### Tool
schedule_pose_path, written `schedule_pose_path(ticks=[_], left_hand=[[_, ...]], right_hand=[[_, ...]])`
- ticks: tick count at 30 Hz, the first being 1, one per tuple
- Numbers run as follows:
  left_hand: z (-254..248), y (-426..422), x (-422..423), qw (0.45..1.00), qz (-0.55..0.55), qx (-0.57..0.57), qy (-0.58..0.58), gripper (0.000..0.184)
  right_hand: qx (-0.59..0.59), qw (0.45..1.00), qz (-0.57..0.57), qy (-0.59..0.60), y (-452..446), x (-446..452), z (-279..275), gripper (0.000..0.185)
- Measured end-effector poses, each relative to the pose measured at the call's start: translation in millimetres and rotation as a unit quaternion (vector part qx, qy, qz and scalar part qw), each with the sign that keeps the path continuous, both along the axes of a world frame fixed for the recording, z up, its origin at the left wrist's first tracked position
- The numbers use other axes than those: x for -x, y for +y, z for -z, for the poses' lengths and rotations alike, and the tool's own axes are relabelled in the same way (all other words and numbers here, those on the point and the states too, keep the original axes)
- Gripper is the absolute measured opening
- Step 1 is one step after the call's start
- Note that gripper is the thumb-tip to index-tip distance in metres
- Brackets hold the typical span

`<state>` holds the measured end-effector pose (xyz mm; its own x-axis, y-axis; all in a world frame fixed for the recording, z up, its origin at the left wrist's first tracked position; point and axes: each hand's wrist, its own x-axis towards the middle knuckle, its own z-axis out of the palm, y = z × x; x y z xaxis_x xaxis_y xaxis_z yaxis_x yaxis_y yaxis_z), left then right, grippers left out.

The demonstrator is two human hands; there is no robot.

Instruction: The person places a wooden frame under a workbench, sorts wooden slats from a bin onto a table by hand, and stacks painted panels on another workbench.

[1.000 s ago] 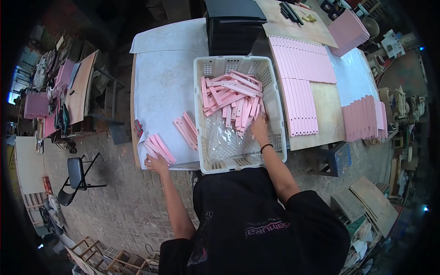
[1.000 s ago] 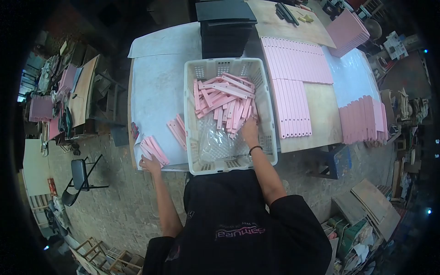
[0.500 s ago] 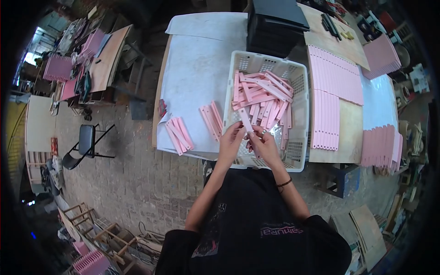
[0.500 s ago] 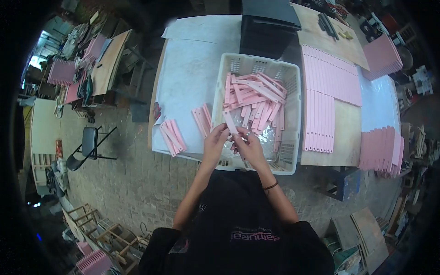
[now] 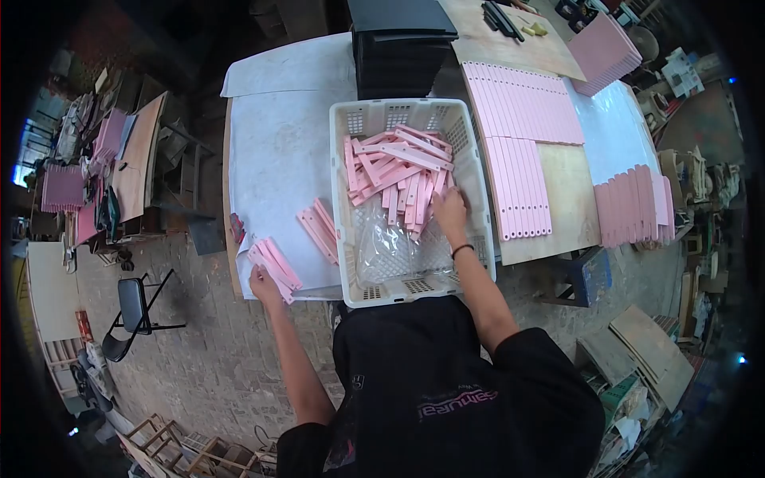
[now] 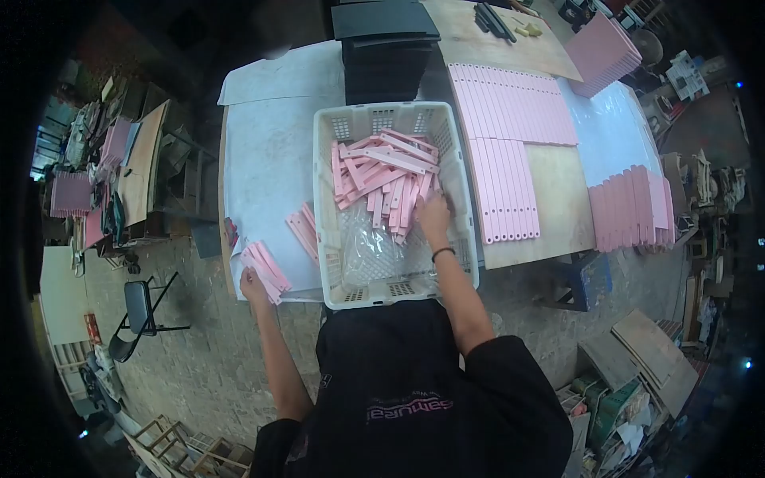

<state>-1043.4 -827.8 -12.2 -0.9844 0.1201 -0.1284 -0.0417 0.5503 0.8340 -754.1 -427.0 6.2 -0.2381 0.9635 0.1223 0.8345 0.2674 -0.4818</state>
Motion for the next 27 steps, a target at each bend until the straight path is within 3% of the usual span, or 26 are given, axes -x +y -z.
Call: schedule_pose_path(ticks=[2,6,9,10,11,13,16,18,20,22,25,26,27], left_hand=[[11.7,2.2,-4.4,0.947,-0.029,0.277,0.160,0.047],[16.9,1.2,-8.6,0.965,-0.074,0.222,0.122,0.054],[-1.9,12.1,-23.5,0.967,-0.090,0.186,0.152,0.053],[-5.7,15.3,-27.1,0.972,-0.084,0.155,0.155,0.052],[-10.9,17.9,-33.0,0.976,-0.079,0.125,0.158,0.051],[-35.9,30.5,-48.6,0.984,-0.089,0.069,0.138,0.047],[-92.2,70.7,-78.0,0.986,-0.063,-0.107,0.114,0.041],[-131.3,102.8,-98.1,0.982,0.014,-0.142,0.127,0.035],[-186.5,132.5,-119.8,0.958,0.129,-0.252,-0.048,0.028],[-206.0,155.7,-138.7,0.912,0.191,-0.314,-0.180,0.027],[-192.0,164.6,-148.9,0.885,0.194,-0.367,-0.210,0.030],[-170.9,159.7,-145.8,0.926,0.129,-0.310,-0.174,0.028],[-158.9,149.1,-135.8,0.918,0.081,-0.341,-0.188,0.026]], right_hand=[[0.059,0.997,-0.008,-0.042,3.1,4.1,-4.7,0.041],[0.112,0.991,0.002,-0.072,11.1,5.9,-4.5,0.045],[0.200,0.977,-0.015,0.068,2.1,-10.8,2.1,0.039],[0.334,0.918,-0.004,0.215,-11.6,-16.6,-14.4,0.035],[0.456,0.819,0.007,0.349,-31.2,-23.7,-47.0,0.030],[0.525,0.683,0.014,0.507,-73.1,-27.4,-99.3,0.021],[0.625,0.567,-0.060,0.533,-110.9,-33.5,-143.0,0.026],[0.665,0.512,-0.106,0.532,-130.0,-23.4,-176.4,0.028],[0.664,0.539,-0.156,0.494,-139.4,-12.1,-189.8,0.031],[0.651,0.566,-0.227,0.452,-142.9,-4.4,-190.5,0.032],[0.638,0.612,-0.260,0.390,-148.3,4.5,-177.7,0.034],[0.591,0.661,-0.309,0.344,-146.2,7.8,-174.2,0.033],[0.537,0.709,-0.348,0.295,-140.7,10.5,-171.0,0.033]])
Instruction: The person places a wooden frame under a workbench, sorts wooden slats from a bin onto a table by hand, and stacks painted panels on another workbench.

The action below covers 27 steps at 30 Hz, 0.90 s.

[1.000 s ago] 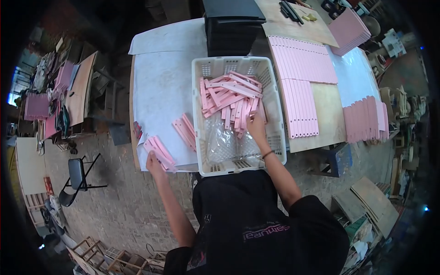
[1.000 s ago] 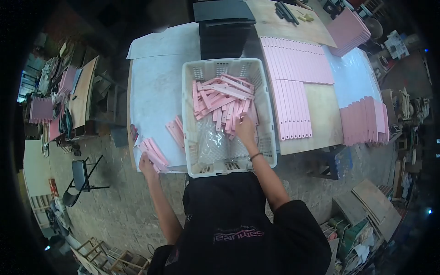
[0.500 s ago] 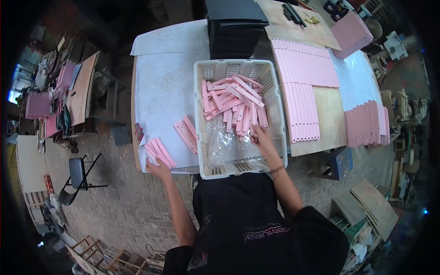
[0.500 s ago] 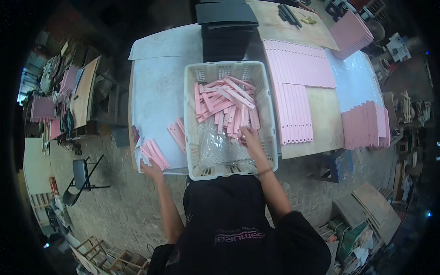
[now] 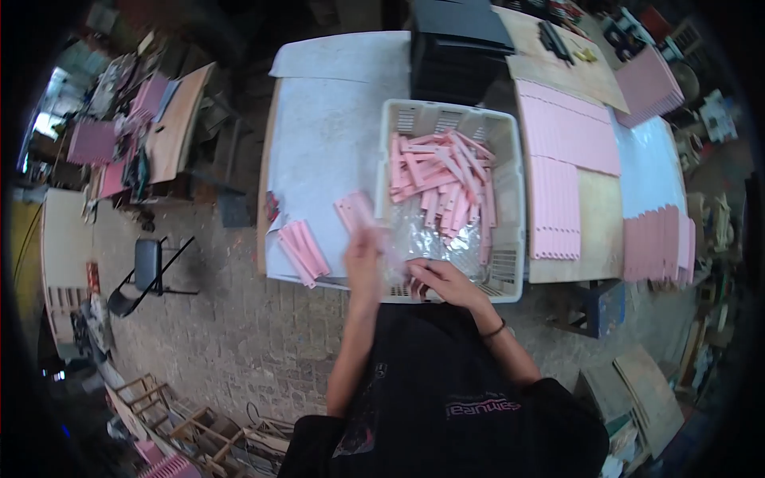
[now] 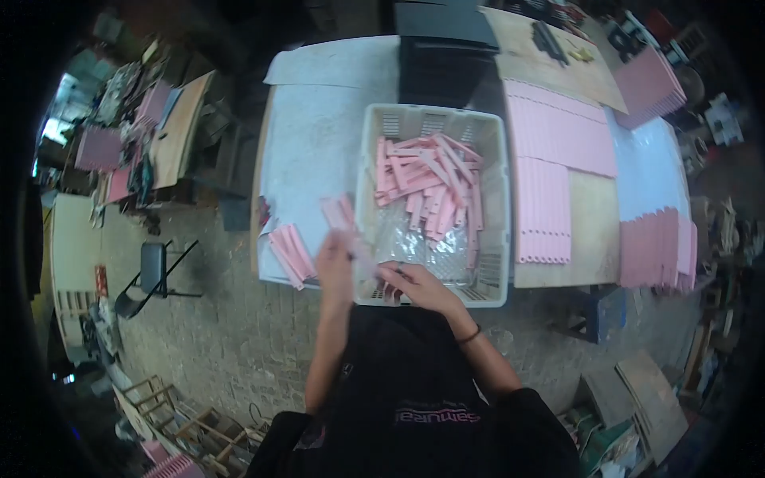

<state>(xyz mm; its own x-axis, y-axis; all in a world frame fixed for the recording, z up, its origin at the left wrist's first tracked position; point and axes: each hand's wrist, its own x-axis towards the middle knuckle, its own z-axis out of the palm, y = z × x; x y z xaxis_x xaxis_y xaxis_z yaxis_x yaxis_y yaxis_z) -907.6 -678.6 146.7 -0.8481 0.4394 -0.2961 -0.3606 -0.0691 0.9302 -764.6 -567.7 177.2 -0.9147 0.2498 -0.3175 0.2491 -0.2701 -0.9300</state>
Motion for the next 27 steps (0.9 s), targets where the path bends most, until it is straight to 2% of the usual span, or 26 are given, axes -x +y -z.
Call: schedule_pose_path(ticks=[1,3,6,8,10,11,13,15,16,18,21,23,24,25,26,27], left_hand=[[7.6,-14.5,15.0,0.998,-0.042,-0.020,-0.036,0.024],[16.8,-51.3,49.7,0.991,-0.123,0.046,-0.012,0.022],[74.2,-109.9,103.0,0.981,-0.106,0.132,0.098,0.027],[116.1,-134.3,127.3,0.962,-0.110,0.187,0.166,0.031],[154.1,-153.2,134.9,0.856,-0.071,0.411,0.304,0.035],[165.2,-157.5,136.5,0.777,-0.051,0.510,0.365,0.039],[172.4,-153.2,126.8,0.819,-0.084,0.470,0.319,0.043],[176.1,-153.4,122.2,0.851,-0.098,0.441,0.268,0.049],[178.8,-152.9,123.5,0.850,-0.112,0.447,0.254,0.047],[178.8,-151.4,122.6,0.848,-0.140,0.459,0.223,0.045],[163.2,-151.7,128.1,0.841,-0.069,0.481,0.239,0.043],[169.3,-155.7,131.3,0.819,-0.042,0.518,0.245,0.043],[174.8,-159.7,132.6,0.806,-0.028,0.537,0.249,0.042],[175.6,-158.8,131.1,0.761,-0.039,0.586,0.276,0.045],[176.5,-157.7,127.9,0.746,-0.085,0.589,0.299,0.046],[160.8,-144.3,116.2,0.727,-0.132,0.592,0.321,0.047]], right_hand=[[-0.092,0.995,-0.020,-0.014,10.0,-1.9,5.7,0.032],[-0.184,0.978,0.067,-0.068,43.9,-6.5,49.0,0.030],[-0.387,0.867,0.293,-0.114,108.6,-3.6,123.6,0.026],[-0.500,0.793,0.325,-0.128,145.4,7.6,153.6,0.027],[-0.634,0.689,0.332,-0.118,163.6,17.7,163.6,0.031],[-0.645,0.689,0.298,-0.148,165.9,20.1,168.4,0.032],[-0.662,0.685,0.225,-0.205,171.0,27.9,172.6,0.035],[-0.629,0.724,0.200,-0.200,176.8,28.2,170.3,0.033],[-0.611,0.744,0.186,-0.197,178.6,26.3,168.8,0.032],[-0.634,0.729,0.202,-0.158,175.3,16.1,167.4,0.030],[-0.657,0.705,0.242,-0.114,161.2,3.7,161.4,0.027],[-0.668,0.692,0.268,-0.057,150.4,-5.7,158.4,0.025],[-0.647,0.708,0.277,-0.056,139.6,-7.0,154.8,0.025],[-0.626,0.723,0.286,-0.054,127.3,-8.1,144.5,0.024],[-0.605,0.737,0.296,-0.051,116.4,-9.4,133.0,0.024],[-0.578,0.762,0.290,-0.030,99.1,-5.7,99.3,0.023]])
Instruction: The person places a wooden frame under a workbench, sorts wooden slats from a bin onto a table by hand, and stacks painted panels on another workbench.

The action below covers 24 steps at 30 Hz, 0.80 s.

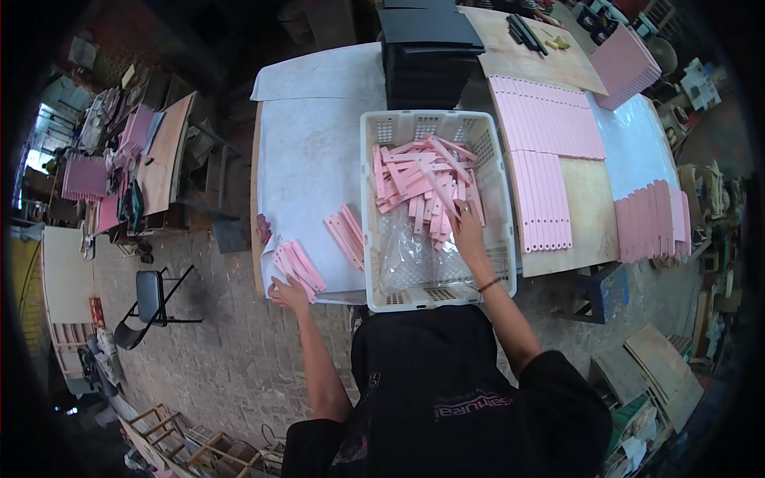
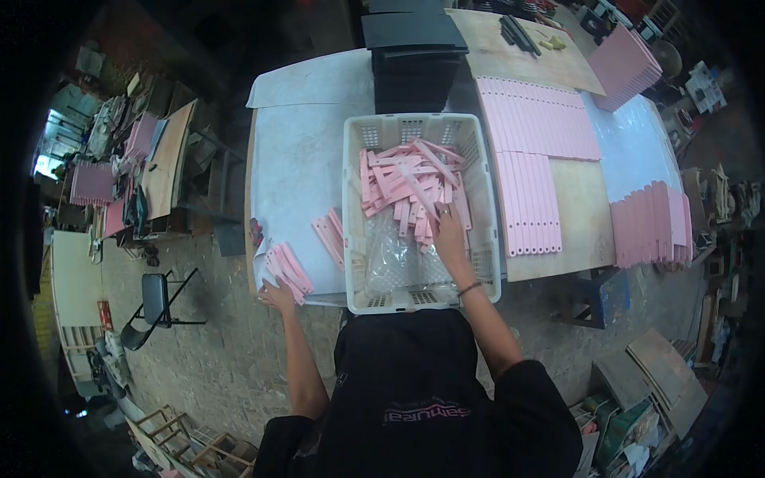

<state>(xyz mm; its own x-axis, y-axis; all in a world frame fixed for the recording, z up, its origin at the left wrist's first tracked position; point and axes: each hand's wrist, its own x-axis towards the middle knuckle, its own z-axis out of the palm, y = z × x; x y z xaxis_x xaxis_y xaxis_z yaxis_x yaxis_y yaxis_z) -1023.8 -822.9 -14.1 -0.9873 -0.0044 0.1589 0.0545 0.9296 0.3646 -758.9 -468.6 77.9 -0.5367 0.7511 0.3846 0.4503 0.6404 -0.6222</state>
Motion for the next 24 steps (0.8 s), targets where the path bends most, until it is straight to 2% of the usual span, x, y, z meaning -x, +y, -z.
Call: schedule_pose_path(ticks=[1,2,4,5,7,9,10,11,14,17,18,21,24], left_hand=[[-13.9,8.2,-5.1,0.998,-0.026,0.004,0.048,0.048],[-19.4,7.7,0.4,0.994,0.038,-0.084,0.050,0.049],[-74.6,42.8,-20.3,0.950,0.178,-0.241,0.091,0.047],[-101.9,65.7,-36.8,0.917,0.211,-0.338,0.027,0.045],[-143.7,109.8,-74.4,0.817,0.263,-0.502,-0.102,0.042],[-172.1,143.9,-103.2,0.680,0.304,-0.628,-0.225,0.041],[-188.8,152.8,-114.8,0.610,0.255,-0.693,-0.289,0.041],[-198.9,156.7,-120.0,0.526,0.206,-0.747,-0.350,0.041],[-191.4,147.7,-120.8,0.494,0.172,-0.765,-0.376,0.040],[-186.4,137.3,-129.3,0.402,0.159,-0.803,-0.410,0.041],[-186.1,136.6,-132.8,0.402,0.163,-0.792,-0.430,0.035],[-189.6,135.1,-146.5,0.446,0.082,-0.784,-0.424,0.032],[-183.9,133.8,-148.9,0.474,0.118,-0.766,-0.417,0.032]], right_hand=[[0.024,0.999,-0.019,0.013,-15.2,2.2,-24.4,0.024],[0.048,0.998,-0.039,0.026,-29.3,5.2,-43.9,0.025],[0.079,0.993,-0.080,0.048,-54.7,14.1,-76.6,0.027],[0.085,0.990,-0.100,0.057,-66.5,19.1,-91.0,0.028],[0.100,0.982,-0.148,0.057,-86.6,26.8,-104.5,0.029],[0.113,0.972,-0.201,0.042,-102.0,36.6,-110.2,0.030],[0.067,0.972,-0.221,0.028,-107.2,41.2,-114.5,0.028],[0.079,0.968,-0.235,0.034,-112.0,44.7,-116.8,0.028],[0.114,0.958,-0.260,0.051,-120.2,48.1,-114.2,0.024],[0.124,0.964,-0.233,0.030,-131.5,51.6,-106.4,0.019],[0.162,0.963,-0.212,0.024,-134.4,53.2,-105.6,0.015],[0.158,0.964,-0.194,0.086,-135.9,63.6,-104.7,0.013],[0.181,0.968,-0.165,0.058,-136.3,66.1,-107.7,0.015]])
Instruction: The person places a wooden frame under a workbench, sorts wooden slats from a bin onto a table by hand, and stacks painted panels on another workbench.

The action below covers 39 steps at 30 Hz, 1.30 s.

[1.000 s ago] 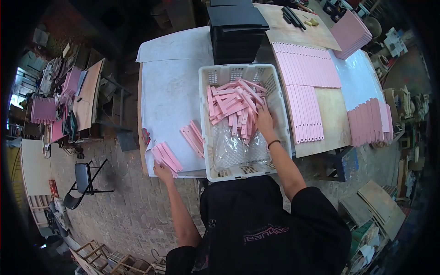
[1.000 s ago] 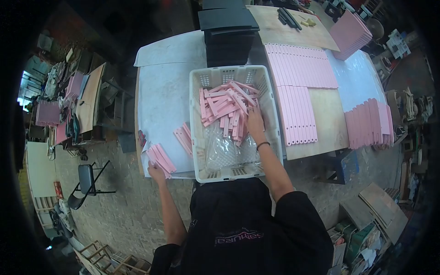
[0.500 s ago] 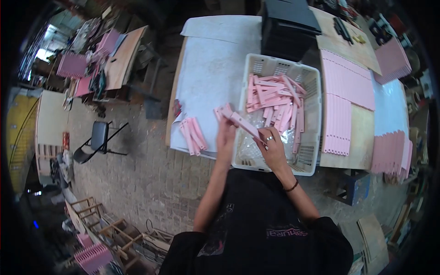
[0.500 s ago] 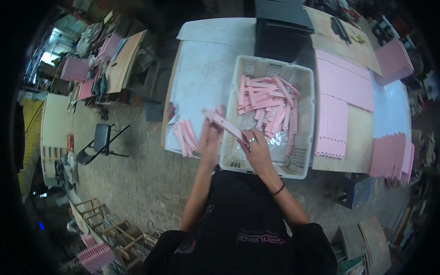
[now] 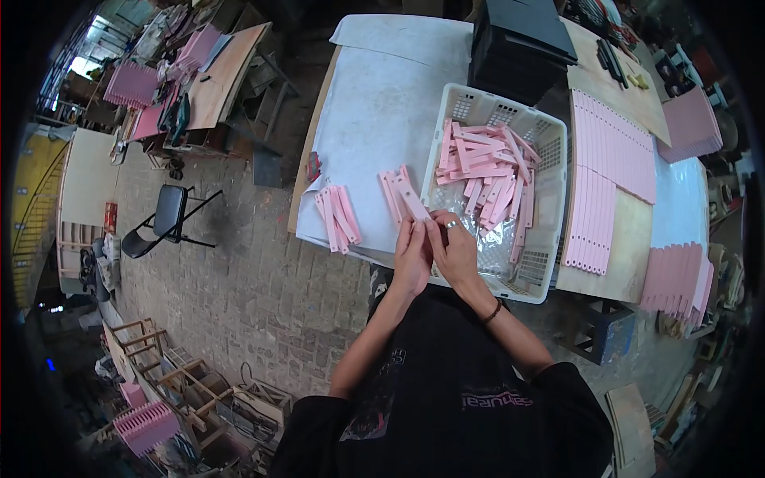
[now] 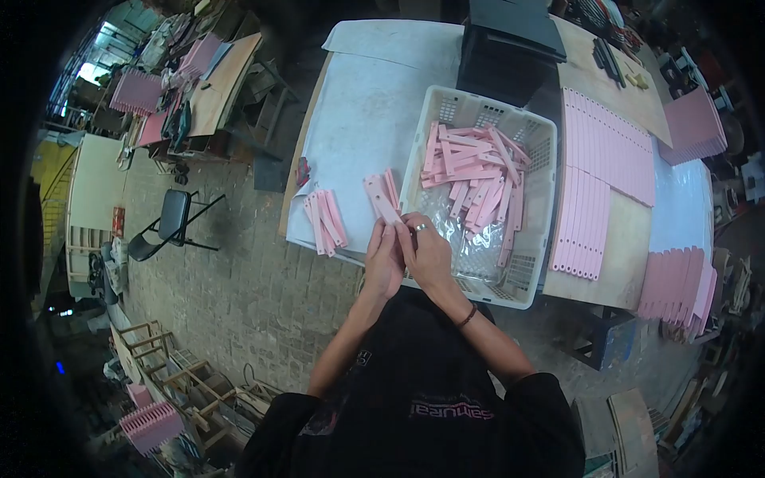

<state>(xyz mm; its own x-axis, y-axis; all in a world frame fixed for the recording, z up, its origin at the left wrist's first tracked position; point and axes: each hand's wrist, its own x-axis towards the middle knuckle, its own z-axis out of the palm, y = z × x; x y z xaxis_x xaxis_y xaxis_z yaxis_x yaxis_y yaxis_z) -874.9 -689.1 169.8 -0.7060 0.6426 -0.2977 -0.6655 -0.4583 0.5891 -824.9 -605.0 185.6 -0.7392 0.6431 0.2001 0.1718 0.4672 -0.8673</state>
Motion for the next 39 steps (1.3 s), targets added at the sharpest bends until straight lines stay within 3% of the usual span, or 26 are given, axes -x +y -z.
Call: schedule_pose_path(ticks=[3,5,7,9,11,13,14,16,20,23,26,29,32,34,37,39], left_hand=[[6.6,0.6,-1.7,1.000,-0.011,0.011,-0.022,0.032],[13.1,-5.4,9.0,0.997,-0.051,0.049,-0.007,0.032],[25.0,-20.1,30.9,0.994,-0.063,0.092,0.012,0.032],[62.8,-42.0,66.8,0.956,-0.143,0.244,0.079,0.031],[100.7,-75.2,111.7,0.855,-0.109,0.442,0.249,0.036],[175.3,-100.2,153.4,0.796,-0.068,0.519,0.304,0.044],[174.5,-94.2,150.5,0.681,-0.059,0.643,0.345,0.047],[170.0,-81.6,139.8,0.392,-0.037,0.828,0.398,0.056],[210.7,-88.2,143.7,0.447,-0.055,0.787,0.421,0.067],[208.2,-86.7,141.9,0.383,-0.061,0.797,0.463,0.070],[165.8,-72.9,129.1,0.365,-0.011,0.790,0.493,0.068],[169.4,-70.5,129.3,0.347,0.040,0.797,0.493,0.069],[202.8,-76.1,135.5,0.232,0.034,0.805,0.545,0.070],[206.6,-78.0,135.9,0.289,-0.014,0.795,0.534,0.066],[201.0,-80.1,138.7,0.275,0.008,0.801,0.532,0.065],[199.8,-82.3,140.8,0.272,0.016,0.799,0.535,0.066]], right_hand=[[0.054,0.997,-0.003,-0.049,-0.5,1.8,9.1,0.020],[0.091,0.996,-0.023,-0.011,0.1,3.0,11.4,0.024],[0.074,0.996,-0.032,-0.043,4.4,-1.5,5.9,0.028],[0.030,0.999,-0.013,-0.039,13.9,-4.9,15.1,0.030],[0.060,0.997,-0.011,-0.047,25.4,-11.8,20.1,0.032],[0.069,0.996,0.002,-0.048,34.5,-15.8,23.8,0.033],[0.082,0.994,0.006,-0.068,38.0,-18.2,23.2,0.035],[0.086,0.994,0.012,-0.073,44.9,-22.8,31.2,0.035],[0.092,0.992,0.049,-0.065,61.4,-33.9,37.8,0.035],[0.097,0.990,0.078,-0.073,78.5,-50.0,51.0,0.035],[0.076,0.987,0.111,-0.083,89.3,-61.1,53.9,0.035],[0.083,0.984,0.119,-0.102,97.0,-68.5,74.2,0.034],[0.075,0.983,0.129,-0.106,118.2,-75.6,90.8,0.035],[0.134,0.977,0.135,-0.101,135.9,-71.7,97.6,0.035],[-0.003,0.979,0.161,-0.125,169.7,-54.6,125.4,0.026],[-0.061,0.973,0.155,-0.161,197.8,-37.4,156.5,0.035]])
